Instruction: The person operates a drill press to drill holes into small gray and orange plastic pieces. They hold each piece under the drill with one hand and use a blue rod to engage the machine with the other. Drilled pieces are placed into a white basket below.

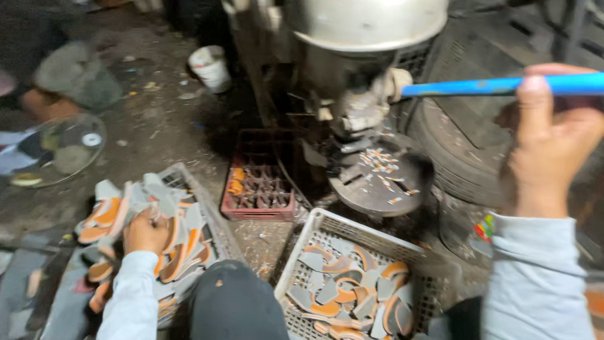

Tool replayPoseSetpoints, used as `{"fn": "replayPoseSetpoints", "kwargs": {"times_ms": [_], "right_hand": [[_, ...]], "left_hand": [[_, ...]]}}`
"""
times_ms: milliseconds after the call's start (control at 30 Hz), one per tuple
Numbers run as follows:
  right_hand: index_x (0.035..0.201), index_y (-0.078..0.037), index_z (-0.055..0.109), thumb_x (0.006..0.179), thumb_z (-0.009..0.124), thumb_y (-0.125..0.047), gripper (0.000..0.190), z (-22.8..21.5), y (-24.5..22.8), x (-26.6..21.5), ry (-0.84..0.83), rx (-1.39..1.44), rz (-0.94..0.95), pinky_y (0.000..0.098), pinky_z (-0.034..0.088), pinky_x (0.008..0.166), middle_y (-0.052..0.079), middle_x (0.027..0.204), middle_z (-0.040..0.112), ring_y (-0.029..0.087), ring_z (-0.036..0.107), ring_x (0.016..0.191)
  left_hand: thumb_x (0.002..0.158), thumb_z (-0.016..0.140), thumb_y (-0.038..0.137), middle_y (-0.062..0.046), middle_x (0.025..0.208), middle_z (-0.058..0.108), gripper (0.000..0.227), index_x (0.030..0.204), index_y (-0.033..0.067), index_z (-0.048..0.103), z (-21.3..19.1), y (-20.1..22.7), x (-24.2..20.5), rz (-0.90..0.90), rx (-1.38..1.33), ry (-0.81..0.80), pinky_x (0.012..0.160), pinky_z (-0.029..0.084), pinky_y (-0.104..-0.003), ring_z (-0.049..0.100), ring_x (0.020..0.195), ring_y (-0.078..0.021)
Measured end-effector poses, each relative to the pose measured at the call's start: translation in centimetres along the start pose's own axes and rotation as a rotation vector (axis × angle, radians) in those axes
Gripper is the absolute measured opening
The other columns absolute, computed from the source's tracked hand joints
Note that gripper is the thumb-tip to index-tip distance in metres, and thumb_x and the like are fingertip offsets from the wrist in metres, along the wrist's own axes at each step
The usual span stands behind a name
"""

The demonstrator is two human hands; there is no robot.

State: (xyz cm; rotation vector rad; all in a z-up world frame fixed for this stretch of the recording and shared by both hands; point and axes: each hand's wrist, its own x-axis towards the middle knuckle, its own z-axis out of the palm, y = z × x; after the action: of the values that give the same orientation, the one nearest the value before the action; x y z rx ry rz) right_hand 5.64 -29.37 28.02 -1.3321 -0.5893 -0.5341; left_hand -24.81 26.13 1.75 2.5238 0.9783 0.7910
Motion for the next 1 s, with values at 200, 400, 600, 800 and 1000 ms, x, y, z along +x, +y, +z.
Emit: {"fn": "replayPoseSetpoints", "kwargs": {"times_ms": [200,400,600,800,1000], "right_hand": [[0.121,0.0,0.061,0.115,0.074,-0.014,0.02,-0.1,0.2,-1.6,0.041,0.098,0.019,0.0262,0.05,0.066,0.004,0.091,0.059,0.011,0.054,0.07],[0.122,0.0,0.061,0.116,0.075,-0.014,0.021,-0.5,0.7,-1.6,0.029,0.1,-0.007,0.0266,0.051,0.068,0.005,0.1,0.062,0.011,0.055,0.074],[0.122,0.0,0.061,0.116,0.074,-0.013,0.02,-0.4,0.7,-1.7,0.026,0.111,-0.011,0.0245,0.049,0.068,0.005,0.097,0.063,0.01,0.057,0.076],[0.125,-0.001,0.063,0.111,0.074,-0.014,0.022,-0.4,0.2,-1.7,0.039,0.07,0.045,0.0237,0.046,0.067,0.004,0.089,0.062,0.01,0.057,0.073],[0.123,-0.002,0.063,0.109,0.076,-0.016,0.024,-0.4,0.2,-1.9,0.051,0.123,0.047,0.0244,0.048,0.067,0.004,0.092,0.062,0.01,0.057,0.073]], "left_hand": [[0.088,0.073,0.02,-0.007,0.097,0.079,0.023,0.108,0.0109,0.074,6.7,21.2,-8.0,0.206,-0.661,-0.531,0.077,0.06,-0.032,0.075,0.084,-0.0164],[0.09,0.066,0.015,-0.027,0.116,0.067,0.034,0.123,0.0076,0.064,16.4,29.8,-22.2,0.598,-0.012,-1.348,0.094,0.054,-0.052,0.066,0.11,-0.0451],[0.09,0.065,0.011,-0.025,0.124,0.066,0.036,0.125,0.0077,0.058,24.3,30.1,-31.1,0.146,0.048,-1.279,0.1,0.053,-0.049,0.064,0.117,-0.0416],[0.082,0.078,0.017,-0.027,0.117,0.066,0.041,0.117,0.0015,0.063,24.6,31.4,-29.7,0.167,0.08,-1.249,0.099,0.055,-0.047,0.065,0.114,-0.0412],[0.076,0.082,0.019,-0.016,0.103,0.074,0.027,0.1,0.0104,0.077,15.1,32.2,-18.0,0.452,-0.266,-1.141,0.09,0.056,-0.04,0.071,0.097,-0.0328]]}}
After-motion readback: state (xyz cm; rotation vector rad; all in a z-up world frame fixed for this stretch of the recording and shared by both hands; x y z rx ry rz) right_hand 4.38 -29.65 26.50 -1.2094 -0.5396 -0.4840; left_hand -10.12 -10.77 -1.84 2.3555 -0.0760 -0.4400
